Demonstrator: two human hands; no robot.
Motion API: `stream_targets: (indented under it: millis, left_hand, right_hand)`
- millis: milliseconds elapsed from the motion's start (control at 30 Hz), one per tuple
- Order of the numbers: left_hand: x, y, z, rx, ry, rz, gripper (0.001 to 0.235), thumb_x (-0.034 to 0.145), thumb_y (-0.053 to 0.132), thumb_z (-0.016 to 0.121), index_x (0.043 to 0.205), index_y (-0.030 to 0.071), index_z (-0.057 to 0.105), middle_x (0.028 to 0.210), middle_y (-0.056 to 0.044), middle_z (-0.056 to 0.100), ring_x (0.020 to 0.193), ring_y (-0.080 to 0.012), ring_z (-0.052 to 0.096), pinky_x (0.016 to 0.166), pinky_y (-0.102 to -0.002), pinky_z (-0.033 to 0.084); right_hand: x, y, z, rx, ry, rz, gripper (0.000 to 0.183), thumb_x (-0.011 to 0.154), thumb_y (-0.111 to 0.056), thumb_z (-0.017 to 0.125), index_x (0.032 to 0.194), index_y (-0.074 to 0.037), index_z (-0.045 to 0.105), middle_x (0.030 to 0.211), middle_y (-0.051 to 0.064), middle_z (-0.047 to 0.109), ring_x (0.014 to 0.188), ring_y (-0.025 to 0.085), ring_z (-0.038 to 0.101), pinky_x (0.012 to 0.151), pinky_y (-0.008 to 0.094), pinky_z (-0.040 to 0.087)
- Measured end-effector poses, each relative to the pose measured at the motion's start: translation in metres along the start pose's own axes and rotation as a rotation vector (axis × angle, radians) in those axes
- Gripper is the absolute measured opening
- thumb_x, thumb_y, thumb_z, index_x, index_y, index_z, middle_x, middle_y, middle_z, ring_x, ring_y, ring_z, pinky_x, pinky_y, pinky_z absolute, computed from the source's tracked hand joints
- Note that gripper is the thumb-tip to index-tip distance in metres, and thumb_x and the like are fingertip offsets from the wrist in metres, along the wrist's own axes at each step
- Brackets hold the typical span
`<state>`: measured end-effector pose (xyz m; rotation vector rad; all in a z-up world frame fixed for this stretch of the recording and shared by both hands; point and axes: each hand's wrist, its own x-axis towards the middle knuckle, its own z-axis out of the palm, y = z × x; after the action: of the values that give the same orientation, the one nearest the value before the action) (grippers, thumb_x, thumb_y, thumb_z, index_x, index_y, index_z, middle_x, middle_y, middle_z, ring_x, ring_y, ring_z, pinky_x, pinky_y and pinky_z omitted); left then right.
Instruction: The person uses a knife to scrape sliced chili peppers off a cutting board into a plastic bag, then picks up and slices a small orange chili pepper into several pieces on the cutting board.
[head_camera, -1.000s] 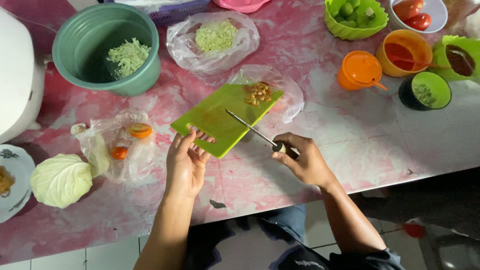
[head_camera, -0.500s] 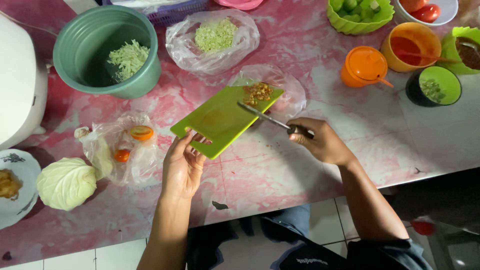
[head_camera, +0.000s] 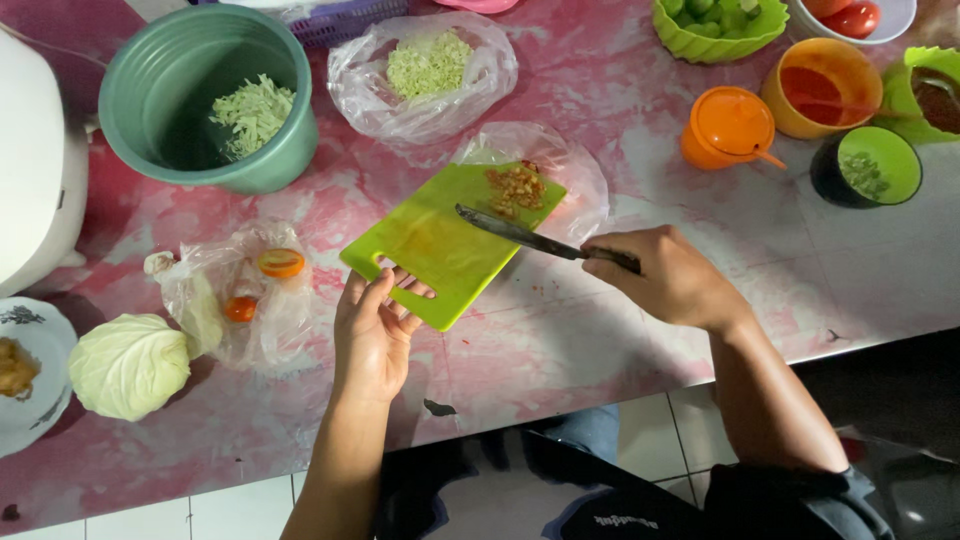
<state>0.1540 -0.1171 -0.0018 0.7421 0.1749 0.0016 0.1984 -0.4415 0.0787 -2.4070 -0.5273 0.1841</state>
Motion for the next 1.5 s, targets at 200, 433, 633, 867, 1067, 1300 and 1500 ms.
stream_targets:
  millis: [200, 433, 633, 867, 1067, 1300, 1500]
  left_hand:
    - [-0.012, 0.003, 0.013, 0.066, 0.002, 0.038, 0.018, 0.101, 0.011, 0.06, 0.117, 0.01, 0.052, 0.111, -0.007, 0.064, 0.095, -0.02, 0.069, 0.082, -0.036, 0.061]
    - [-0.016, 0.002, 0.005, 0.076, -0.012, 0.047, 0.026, 0.1, 0.009, 0.06, 0.125, 0.009, 0.053, 0.111, -0.009, 0.065, 0.089, -0.0215, 0.071, 0.078, -0.038, 0.063]
    - [-0.017, -0.001, 0.002, 0.071, -0.031, 0.087, 0.022, 0.101, 0.008, 0.06, 0.122, 0.007, 0.052, 0.113, -0.009, 0.065, 0.091, -0.022, 0.071, 0.079, -0.039, 0.063]
    - [-0.019, 0.0, 0.01, 0.094, -0.023, 0.093, 0.023, 0.101, 0.006, 0.058, 0.123, 0.006, 0.052, 0.114, -0.009, 0.064, 0.094, -0.0221, 0.071, 0.079, -0.04, 0.063]
    - [-0.02, 0.005, 0.017, 0.135, -0.019, 0.109, 0.027, 0.101, 0.006, 0.056, 0.128, 0.004, 0.053, 0.117, -0.009, 0.064, 0.096, -0.023, 0.072, 0.078, -0.041, 0.064]
    - [-0.028, 0.004, 0.019, 0.151, -0.068, 0.128, 0.027, 0.103, 0.006, 0.056, 0.13, 0.002, 0.052, 0.118, -0.011, 0.063, 0.096, -0.025, 0.071, 0.079, -0.041, 0.064]
    - [-0.029, 0.004, 0.015, 0.164, -0.035, 0.121, 0.03, 0.101, 0.007, 0.055, 0.13, 0.003, 0.052, 0.12, -0.01, 0.064, 0.099, -0.0241, 0.072, 0.078, -0.04, 0.064]
  right_hand:
    - [0.012, -0.001, -0.007, 0.007, -0.034, -0.014, 0.025, 0.092, -0.026, 0.068, 0.104, -0.005, 0.075, 0.081, 0.015, 0.074, 0.065, 0.027, 0.068, 0.062, 0.039, 0.052]
    - [0.015, 0.0, -0.002, -0.034, -0.023, 0.025, 0.027, 0.093, -0.028, 0.069, 0.104, -0.005, 0.075, 0.077, 0.018, 0.071, 0.063, 0.029, 0.066, 0.063, 0.041, 0.051]
    - [0.029, 0.019, -0.008, -0.073, -0.006, 0.086, 0.029, 0.093, -0.033, 0.066, 0.1, -0.006, 0.075, 0.073, 0.017, 0.069, 0.06, 0.03, 0.064, 0.061, 0.043, 0.049]
    - [0.032, 0.029, -0.012, -0.157, 0.09, 0.12, 0.033, 0.1, -0.031, 0.064, 0.092, 0.0, 0.068, 0.072, 0.025, 0.057, 0.06, 0.038, 0.051, 0.061, 0.048, 0.044]
    - [0.013, -0.007, -0.001, -0.048, 0.12, 0.085, 0.027, 0.096, -0.029, 0.065, 0.098, -0.003, 0.072, 0.074, 0.021, 0.065, 0.063, 0.038, 0.061, 0.062, 0.044, 0.049]
    - [0.014, 0.002, 0.025, 0.004, 0.172, -0.095, 0.023, 0.097, -0.023, 0.067, 0.102, -0.002, 0.074, 0.085, 0.021, 0.07, 0.07, 0.038, 0.067, 0.066, 0.043, 0.053]
    - [0.023, 0.011, 0.019, -0.014, 0.295, 0.113, 0.025, 0.098, -0.023, 0.069, 0.102, 0.001, 0.071, 0.085, 0.025, 0.067, 0.072, 0.04, 0.065, 0.066, 0.043, 0.051]
